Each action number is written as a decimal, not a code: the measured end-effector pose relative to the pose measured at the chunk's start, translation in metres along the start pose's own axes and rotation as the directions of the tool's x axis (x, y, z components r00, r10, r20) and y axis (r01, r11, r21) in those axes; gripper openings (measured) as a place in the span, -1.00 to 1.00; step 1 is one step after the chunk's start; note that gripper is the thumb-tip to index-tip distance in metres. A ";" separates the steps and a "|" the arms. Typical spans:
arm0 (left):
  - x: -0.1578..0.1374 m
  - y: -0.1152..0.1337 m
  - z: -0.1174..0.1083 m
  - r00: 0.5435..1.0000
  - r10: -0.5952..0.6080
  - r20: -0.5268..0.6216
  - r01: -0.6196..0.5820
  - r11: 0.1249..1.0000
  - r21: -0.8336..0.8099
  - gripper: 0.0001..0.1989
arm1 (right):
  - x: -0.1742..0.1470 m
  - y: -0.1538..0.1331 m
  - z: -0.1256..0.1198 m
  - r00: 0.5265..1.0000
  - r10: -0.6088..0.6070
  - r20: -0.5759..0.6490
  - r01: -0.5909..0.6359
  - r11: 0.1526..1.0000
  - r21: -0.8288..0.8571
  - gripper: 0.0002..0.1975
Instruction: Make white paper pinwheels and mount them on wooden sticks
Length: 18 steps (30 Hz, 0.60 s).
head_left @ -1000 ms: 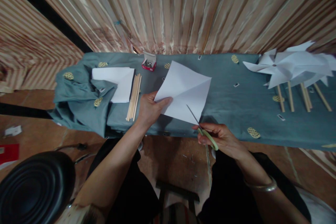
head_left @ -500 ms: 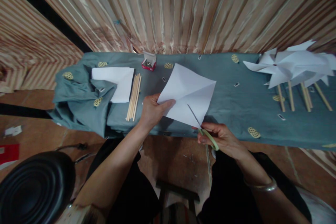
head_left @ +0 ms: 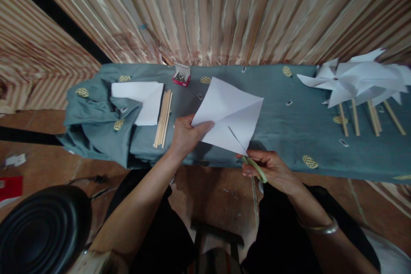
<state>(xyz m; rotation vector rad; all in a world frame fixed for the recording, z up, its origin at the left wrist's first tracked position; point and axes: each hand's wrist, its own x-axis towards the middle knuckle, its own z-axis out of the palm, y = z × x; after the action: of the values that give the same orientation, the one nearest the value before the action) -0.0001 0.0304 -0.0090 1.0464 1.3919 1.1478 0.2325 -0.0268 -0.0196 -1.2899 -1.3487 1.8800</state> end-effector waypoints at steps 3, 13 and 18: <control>-0.002 0.002 0.003 1.000 -0.019 0.013 0.019 1.000 -0.025 -0.77 | 0.000 -0.002 0.002 1.000 -0.029 0.009 0.029 1.000 -0.003 -0.62; -0.004 0.000 0.006 0.999 -0.019 0.042 0.022 0.997 -0.076 -0.80 | 0.001 -0.002 0.004 1.000 0.000 -0.011 0.001 0.999 0.047 -0.62; -0.004 0.000 0.006 0.999 -0.021 0.040 0.025 0.996 -0.090 -0.80 | 0.001 -0.003 0.004 1.000 0.024 -0.014 -0.024 0.999 0.043 -0.61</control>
<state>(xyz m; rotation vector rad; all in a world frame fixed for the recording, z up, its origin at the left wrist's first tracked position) 0.0061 0.0271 -0.0081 0.9811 1.3056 1.1571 0.2285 -0.0265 -0.0169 -1.3013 -1.2846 1.9017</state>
